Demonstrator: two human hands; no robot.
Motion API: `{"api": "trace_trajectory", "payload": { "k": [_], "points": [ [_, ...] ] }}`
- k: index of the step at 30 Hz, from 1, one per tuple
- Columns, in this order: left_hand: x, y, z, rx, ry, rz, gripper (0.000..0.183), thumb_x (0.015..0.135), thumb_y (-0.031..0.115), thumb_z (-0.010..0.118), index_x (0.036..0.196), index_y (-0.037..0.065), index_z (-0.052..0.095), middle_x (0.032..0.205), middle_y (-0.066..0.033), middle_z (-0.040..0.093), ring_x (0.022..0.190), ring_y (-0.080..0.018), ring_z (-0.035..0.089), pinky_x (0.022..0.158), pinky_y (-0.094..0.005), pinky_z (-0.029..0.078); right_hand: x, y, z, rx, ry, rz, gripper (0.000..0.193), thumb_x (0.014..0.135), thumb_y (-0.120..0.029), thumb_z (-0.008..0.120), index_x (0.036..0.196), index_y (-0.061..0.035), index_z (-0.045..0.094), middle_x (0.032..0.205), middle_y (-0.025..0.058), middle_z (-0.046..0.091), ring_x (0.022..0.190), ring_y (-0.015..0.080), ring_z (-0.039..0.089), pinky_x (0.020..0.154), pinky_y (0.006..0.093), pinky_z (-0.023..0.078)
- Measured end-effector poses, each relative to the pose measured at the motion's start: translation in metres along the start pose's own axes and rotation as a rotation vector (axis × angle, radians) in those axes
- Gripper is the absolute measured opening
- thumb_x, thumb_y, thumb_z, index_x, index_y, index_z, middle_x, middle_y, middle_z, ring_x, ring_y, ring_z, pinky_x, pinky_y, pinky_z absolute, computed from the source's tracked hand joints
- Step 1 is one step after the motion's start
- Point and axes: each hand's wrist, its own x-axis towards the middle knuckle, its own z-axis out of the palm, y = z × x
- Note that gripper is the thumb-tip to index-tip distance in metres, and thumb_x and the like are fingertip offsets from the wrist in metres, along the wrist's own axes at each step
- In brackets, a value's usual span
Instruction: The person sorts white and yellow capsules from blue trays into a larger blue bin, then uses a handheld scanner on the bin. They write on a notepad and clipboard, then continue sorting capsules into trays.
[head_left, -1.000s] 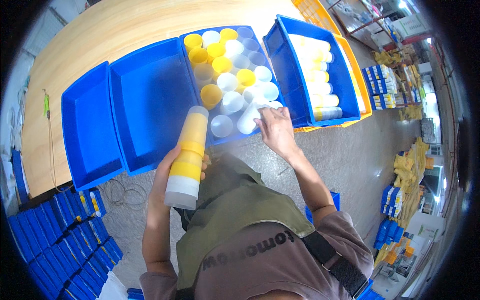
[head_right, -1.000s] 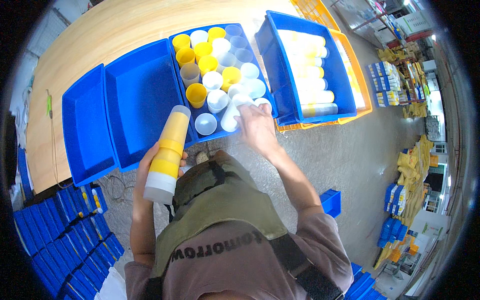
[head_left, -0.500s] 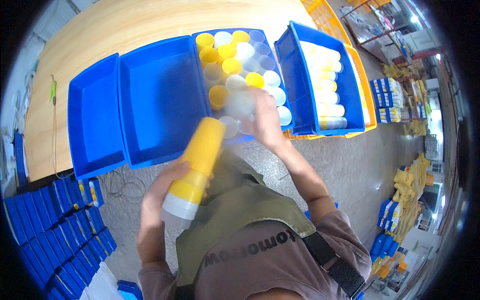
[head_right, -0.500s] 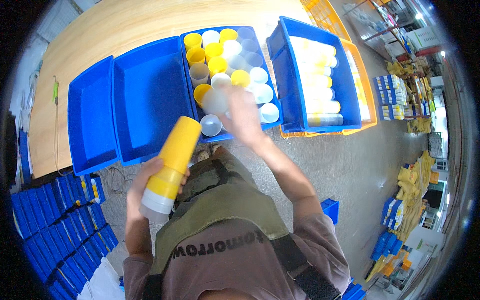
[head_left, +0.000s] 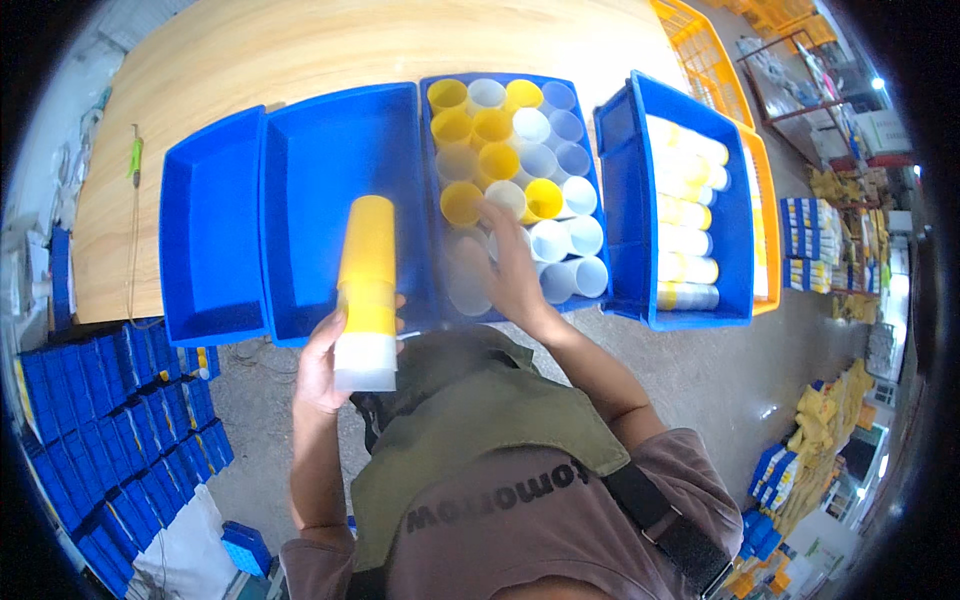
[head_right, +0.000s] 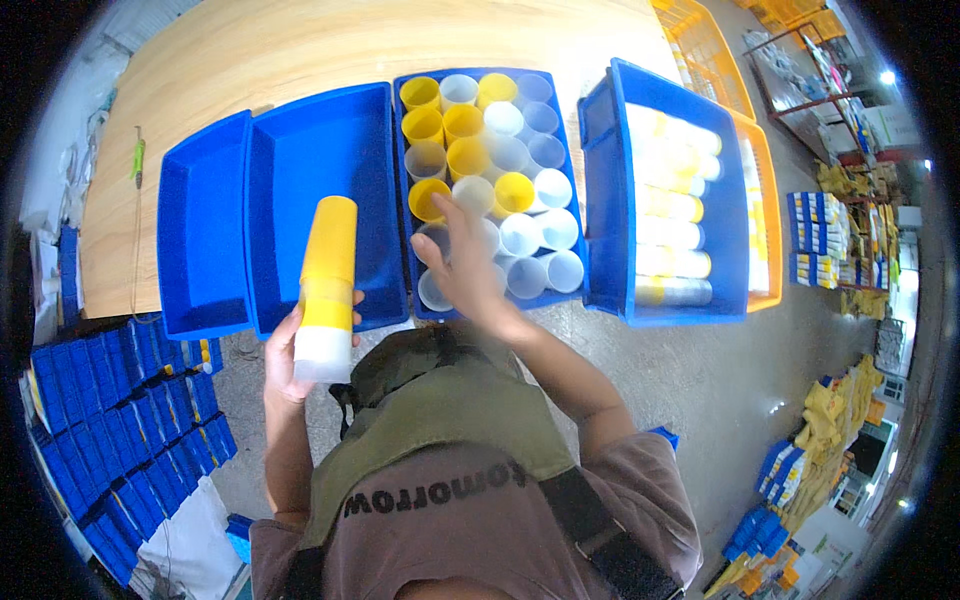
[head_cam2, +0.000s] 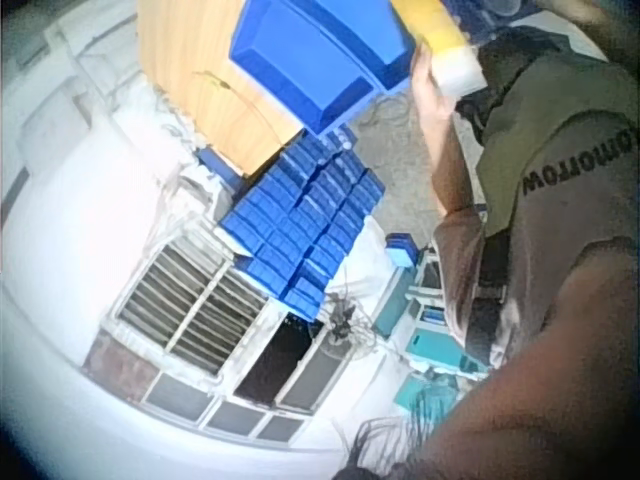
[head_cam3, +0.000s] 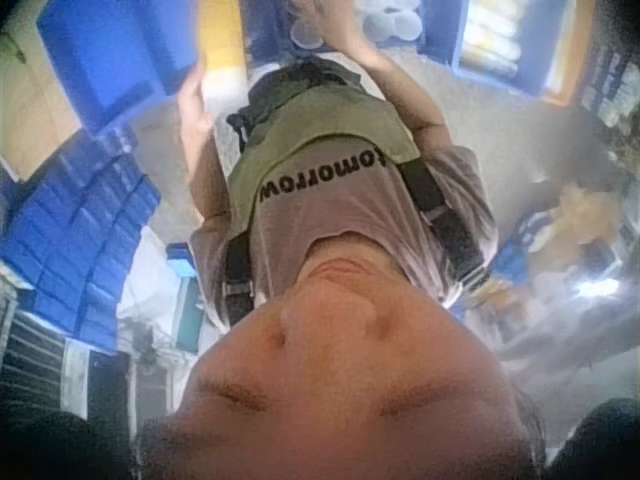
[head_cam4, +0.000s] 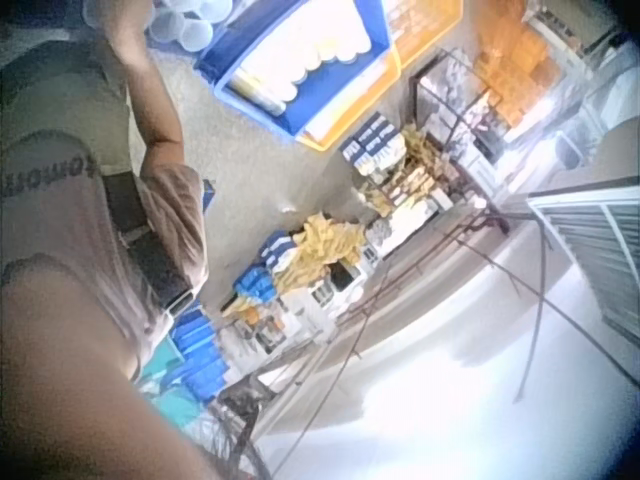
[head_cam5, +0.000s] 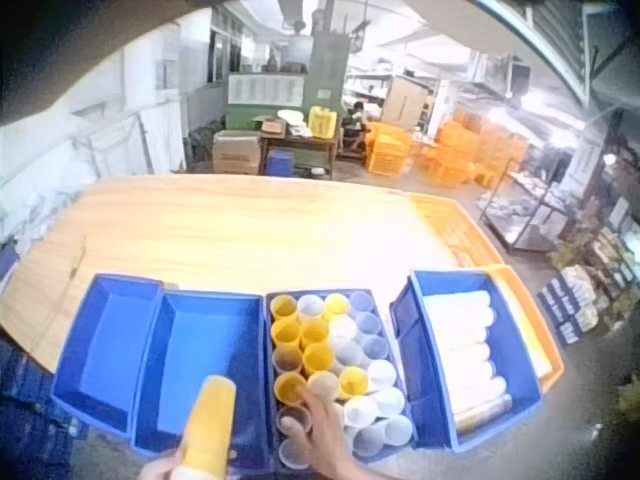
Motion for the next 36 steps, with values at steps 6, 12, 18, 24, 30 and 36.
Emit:
{"api": "trace_trajectory", "payload": {
  "k": [6, 12, 18, 24, 30, 36],
  "points": [
    [0.035, 0.018, 0.019, -0.180, 0.079, -0.051, 0.057, 0.094, 0.038, 0.050, 0.131, -0.005, 0.045, 0.117, -0.0250, 0.060, 0.088, -0.0324, 0.067, 0.078, -0.0415, 0.058, 0.080, 0.007, 0.072, 0.912, -0.437, 0.440, 0.046, 0.098, -0.040, 0.051, 0.123, -0.0017, 0.048, 0.111, 0.0136, 0.062, 0.101, 0.0237, 0.061, 0.090, 0.0377, 0.049],
    [0.055, 0.070, -0.001, -0.316, 0.075, -0.042, 0.059, 0.094, 0.046, 0.050, 0.127, -0.004, 0.049, 0.111, -0.0259, 0.062, 0.085, -0.0360, 0.067, 0.079, -0.0460, 0.057, 0.190, 0.026, 0.110, 1.465, -0.223, 0.404, 0.064, 0.097, -0.051, 0.043, 0.134, 0.0007, 0.035, 0.134, 0.0183, 0.046, 0.122, 0.0291, 0.048, 0.107, 0.0463, 0.038],
    [0.102, 0.113, -0.049, -0.294, -0.001, -0.130, 0.058, 0.099, 0.049, 0.040, 0.126, -0.002, 0.046, 0.106, -0.0223, 0.061, 0.086, -0.0291, 0.065, 0.076, -0.0405, 0.057, 0.164, 0.016, 0.153, 0.927, -0.381, 0.186, 0.066, 0.096, -0.060, 0.036, 0.128, -0.0036, 0.048, 0.122, 0.0173, 0.056, 0.113, 0.0298, 0.054, 0.101, 0.0424, 0.041],
    [0.108, 0.141, -0.079, -0.165, -0.122, -0.210, 0.053, 0.100, 0.043, 0.042, 0.132, 0.001, 0.042, 0.108, -0.0211, 0.061, 0.092, -0.0282, 0.065, 0.080, -0.0392, 0.055, 0.207, 0.004, 0.171, 1.596, -0.043, 0.834, 0.061, 0.095, -0.059, 0.039, 0.122, -0.0056, 0.050, 0.117, 0.0186, 0.060, 0.112, 0.0317, 0.057, 0.101, 0.0475, 0.042],
    [0.098, 0.155, -0.094, 0.751, 0.148, 0.136, 0.031, 0.090, 0.006, 0.058, 0.120, 0.000, 0.059, 0.109, -0.0104, 0.064, 0.096, -0.0173, 0.063, 0.085, -0.0315, 0.050, 0.176, -0.012, 0.187, 1.608, -0.214, 0.754, 0.050, 0.099, -0.041, 0.047, 0.130, -0.0014, 0.043, 0.122, 0.0204, 0.055, 0.114, 0.0320, 0.054, 0.102, 0.0446, 0.041],
    [0.103, 0.156, -0.114, 1.013, 0.657, 0.576, 0.029, 0.080, -0.004, 0.066, 0.108, -0.003, 0.067, 0.094, -0.0105, 0.069, 0.083, -0.0157, 0.065, 0.075, -0.0280, 0.051, 0.195, -0.034, 0.219, 1.239, -0.007, 0.733, 0.041, 0.098, -0.037, 0.050, 0.118, -0.0019, 0.050, 0.106, 0.0122, 0.062, 0.096, 0.0242, 0.060, 0.087, 0.0374, 0.048]
  ]
}}
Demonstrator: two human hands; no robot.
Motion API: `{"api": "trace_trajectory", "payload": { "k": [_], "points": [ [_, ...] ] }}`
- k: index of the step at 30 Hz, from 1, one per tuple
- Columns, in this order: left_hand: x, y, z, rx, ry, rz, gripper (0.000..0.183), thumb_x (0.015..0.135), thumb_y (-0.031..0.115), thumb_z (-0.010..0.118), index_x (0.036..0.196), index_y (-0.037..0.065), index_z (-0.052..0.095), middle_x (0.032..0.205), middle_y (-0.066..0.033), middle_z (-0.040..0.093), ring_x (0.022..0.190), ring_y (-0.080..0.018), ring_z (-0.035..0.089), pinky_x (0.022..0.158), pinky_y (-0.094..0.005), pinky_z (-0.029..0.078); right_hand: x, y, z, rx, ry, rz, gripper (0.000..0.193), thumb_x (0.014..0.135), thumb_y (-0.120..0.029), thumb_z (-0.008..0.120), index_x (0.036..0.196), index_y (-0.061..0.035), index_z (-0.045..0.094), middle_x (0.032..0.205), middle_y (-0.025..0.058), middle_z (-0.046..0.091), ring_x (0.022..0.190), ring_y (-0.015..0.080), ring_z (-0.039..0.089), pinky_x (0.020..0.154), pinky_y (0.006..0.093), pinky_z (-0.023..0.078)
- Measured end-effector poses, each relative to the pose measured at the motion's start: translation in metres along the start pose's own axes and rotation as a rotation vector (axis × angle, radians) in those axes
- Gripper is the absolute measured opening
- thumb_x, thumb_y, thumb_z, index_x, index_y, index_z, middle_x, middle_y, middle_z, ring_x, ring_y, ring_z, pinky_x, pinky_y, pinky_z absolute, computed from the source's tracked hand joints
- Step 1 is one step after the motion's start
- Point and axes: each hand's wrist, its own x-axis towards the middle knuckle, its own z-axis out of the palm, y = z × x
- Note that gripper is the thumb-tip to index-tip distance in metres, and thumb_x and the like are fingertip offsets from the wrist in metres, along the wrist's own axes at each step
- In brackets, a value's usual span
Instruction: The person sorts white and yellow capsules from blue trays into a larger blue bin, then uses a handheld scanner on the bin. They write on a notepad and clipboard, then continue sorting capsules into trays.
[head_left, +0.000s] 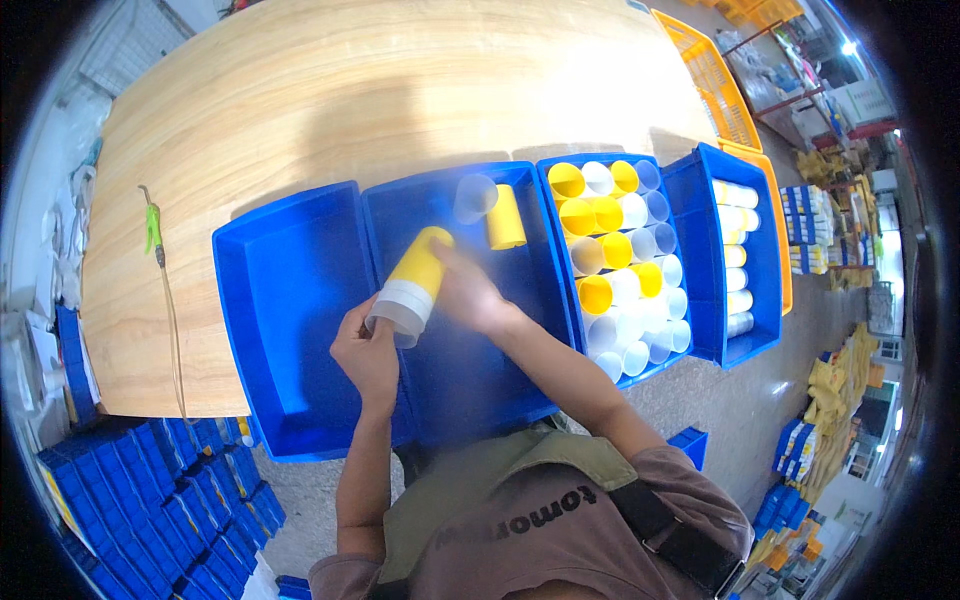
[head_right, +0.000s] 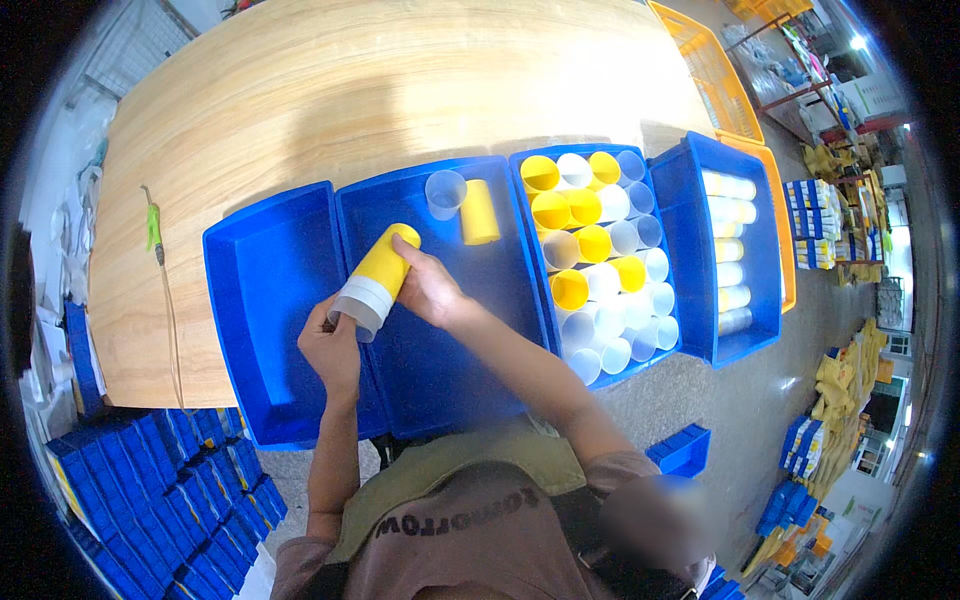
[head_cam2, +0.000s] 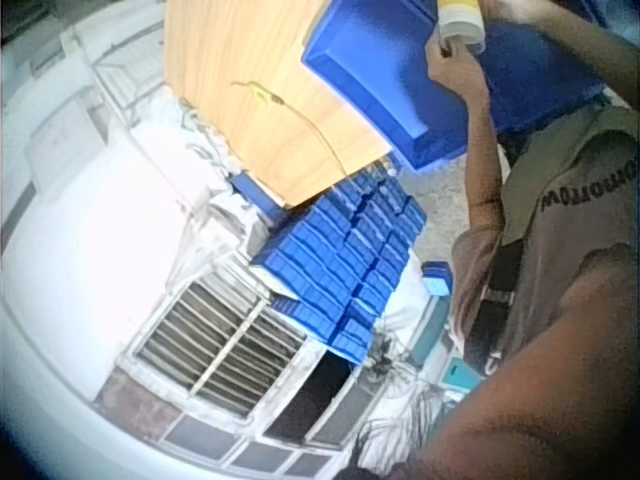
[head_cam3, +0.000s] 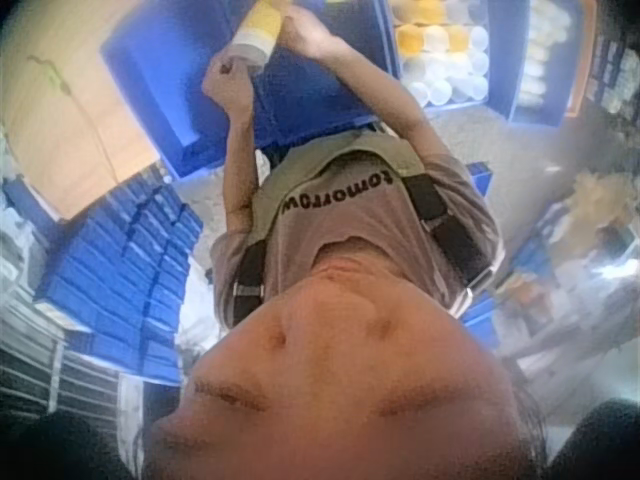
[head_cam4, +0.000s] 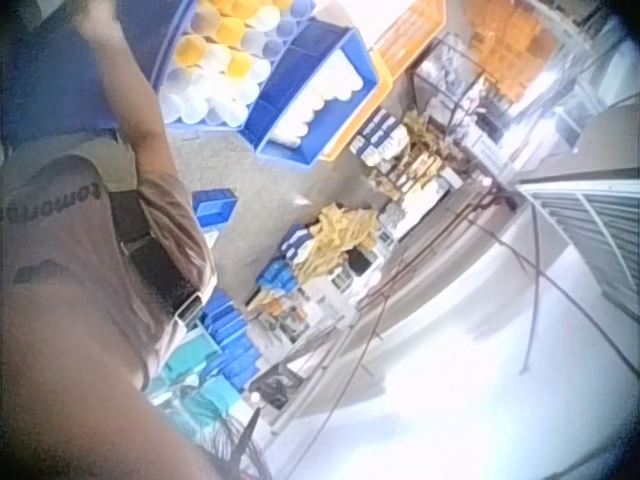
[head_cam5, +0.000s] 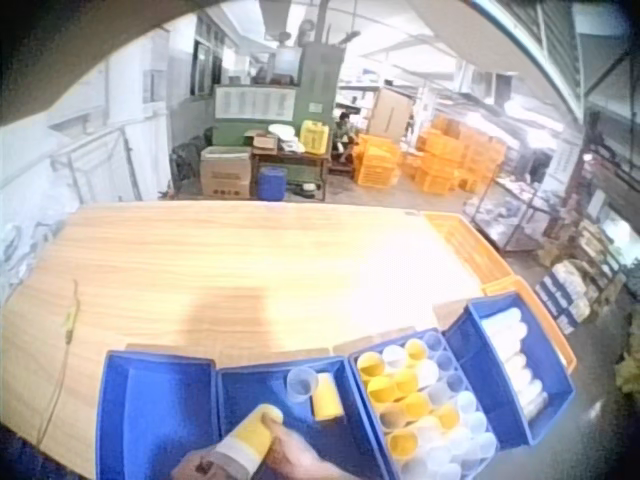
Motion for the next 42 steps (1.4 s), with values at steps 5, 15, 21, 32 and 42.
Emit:
{"api": "trace_trajectory", "payload": {
  "k": [5, 15, 21, 32, 42],
  "points": [
    [-0.003, 0.012, -0.025, 0.247, 0.122, 0.242, 0.019, 0.077, -0.004, 0.068, 0.095, -0.002, 0.066, 0.085, -0.0102, 0.069, 0.074, -0.0156, 0.065, 0.065, -0.0283, 0.050, 0.024, -0.013, -0.001, 0.020, 0.058, -0.138, 0.039, 0.094, -0.029, 0.058, 0.115, 0.0041, 0.049, 0.104, 0.0144, 0.064, 0.099, 0.0257, 0.063, 0.086, 0.0357, 0.050],
    [0.055, -0.004, 0.007, 0.716, -0.251, 0.208, 0.015, 0.080, 0.000, 0.059, 0.093, 0.004, 0.055, 0.088, -0.0194, 0.068, 0.084, -0.0401, 0.065, 0.071, -0.0476, 0.050, -0.022, -0.051, -0.080, -2.056, 0.623, -0.759, 0.051, 0.074, -0.009, 0.074, 0.120, -0.0041, 0.053, 0.119, 0.0106, 0.056, 0.114, 0.0270, 0.049, 0.095, 0.0440, 0.037],
    [0.089, 0.010, 0.030, 0.762, -0.016, 0.446, 0.009, 0.082, 0.002, 0.059, 0.089, 0.005, 0.054, 0.083, -0.0147, 0.065, 0.078, -0.0377, 0.064, 0.065, -0.0477, 0.049, 0.010, -0.086, -0.097, -2.382, 0.548, -1.060, 0.017, 0.077, -0.009, 0.056, 0.093, -0.0101, 0.061, 0.090, 0.0067, 0.058, 0.090, 0.0233, 0.057, 0.082, 0.0399, 0.039],
    [0.088, 0.060, 0.032, 0.876, -0.064, 0.267, 0.009, 0.083, 0.004, 0.057, 0.091, 0.006, 0.053, 0.089, -0.0142, 0.063, 0.084, -0.0365, 0.063, 0.068, -0.0459, 0.050, -0.015, -0.112, -0.053, -1.720, 0.515, -1.228, 0.021, 0.079, -0.008, 0.067, 0.099, -0.0016, 0.065, 0.096, 0.0170, 0.066, 0.090, 0.0317, 0.063, 0.084, 0.0460, 0.046],
    [-0.008, 0.081, 0.020, 0.487, -0.257, 0.620, 0.039, 0.075, -0.011, 0.048, 0.105, 0.004, 0.068, 0.099, -0.0151, 0.066, 0.093, -0.0323, 0.064, 0.081, -0.0401, 0.051, -0.062, -0.019, -0.032, 0.219, -0.056, 0.008, 0.049, 0.097, -0.037, 0.052, 0.130, -0.0014, 0.043, 0.122, 0.0159, 0.059, 0.110, 0.0262, 0.059, 0.094, 0.0401, 0.050]
  ]
}}
